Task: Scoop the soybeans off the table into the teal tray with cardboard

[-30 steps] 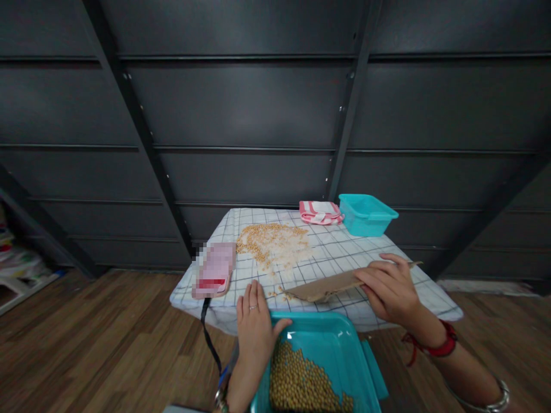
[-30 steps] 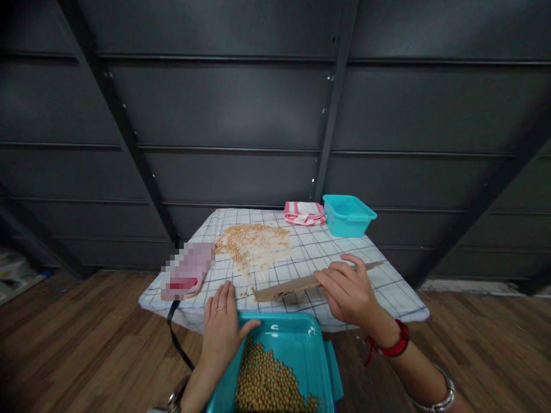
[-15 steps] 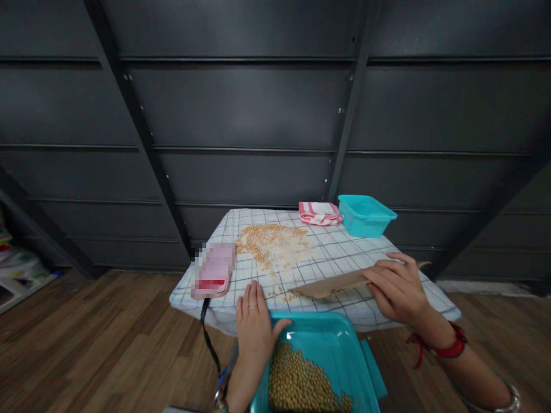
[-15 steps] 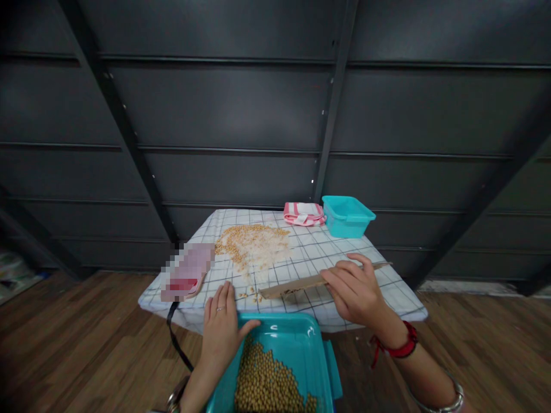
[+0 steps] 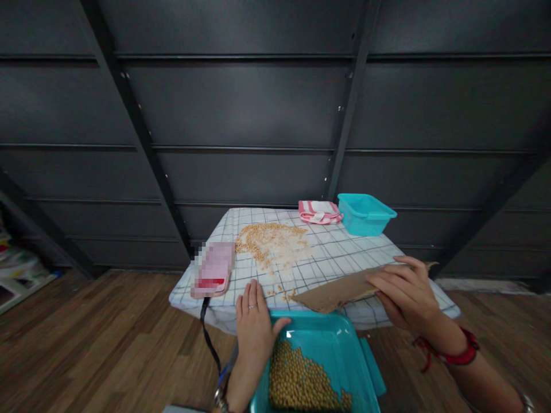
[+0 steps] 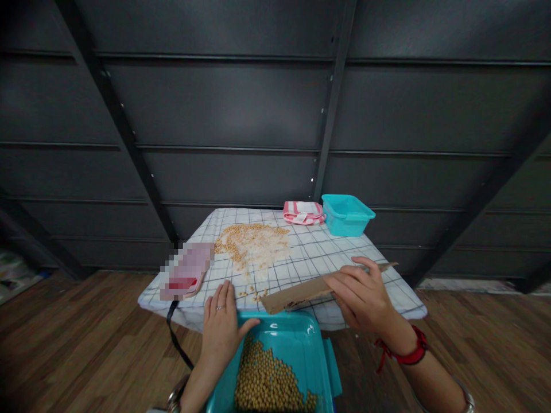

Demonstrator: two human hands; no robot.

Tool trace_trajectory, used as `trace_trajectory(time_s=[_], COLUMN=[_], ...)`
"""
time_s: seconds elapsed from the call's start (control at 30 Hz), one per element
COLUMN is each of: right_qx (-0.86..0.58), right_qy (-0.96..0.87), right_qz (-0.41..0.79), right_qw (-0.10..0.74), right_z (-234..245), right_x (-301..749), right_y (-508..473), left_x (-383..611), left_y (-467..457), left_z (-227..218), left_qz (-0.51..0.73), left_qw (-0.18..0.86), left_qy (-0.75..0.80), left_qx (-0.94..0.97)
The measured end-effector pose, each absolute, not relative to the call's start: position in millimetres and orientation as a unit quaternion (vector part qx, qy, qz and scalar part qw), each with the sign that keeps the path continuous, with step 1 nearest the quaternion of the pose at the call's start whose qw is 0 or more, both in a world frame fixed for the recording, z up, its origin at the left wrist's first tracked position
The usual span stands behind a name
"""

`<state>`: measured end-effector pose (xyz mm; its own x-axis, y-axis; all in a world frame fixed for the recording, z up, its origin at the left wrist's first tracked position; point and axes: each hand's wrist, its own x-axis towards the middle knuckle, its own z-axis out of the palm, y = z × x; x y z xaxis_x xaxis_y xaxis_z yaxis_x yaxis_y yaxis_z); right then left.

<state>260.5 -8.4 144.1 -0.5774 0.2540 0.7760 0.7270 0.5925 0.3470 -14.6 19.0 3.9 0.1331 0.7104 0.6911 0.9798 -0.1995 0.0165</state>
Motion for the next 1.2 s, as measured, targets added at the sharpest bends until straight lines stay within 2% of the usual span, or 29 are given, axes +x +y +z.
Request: trace_trajectory(time_s=[0.23,0.47,0.8,1.0,1.2], right_qx=[-0.305,-0.301,-0.298,-0.288,-0.273], right_qy=[-0.797,-0.818,-0.813,-0.839,-0.833], right_qz=[-0.38,-0.363,-0.364,-0.323,-0.358], right_qw=[0.356,0.33,0.342,0.33,0.322], right_z=[142.5,143.2,147.3,144.7,146.4], right_x=[260.2,259.8,261.7,265.0,263.5], right_y=[2.0,2.5,0.3,-4.0,-2.1], left_x=[-13.3,-14.6,-13.9,-13.9,-13.9], left_y=[17.2,17.8,17.9,18.1,18.5], left_z=[5.7,5.2,4.4,5.3,4.5], left_qz=[-0.286,-0.298,-0.288,-0.289,-0.286], left_qw=[0.236,0.228,0.229,0.221,0.216], left_qy=[-0.592,-0.582,-0.59,-0.593,-0.595], left_qx=[-0.716,-0.722,-0.718,-0.718,-0.72])
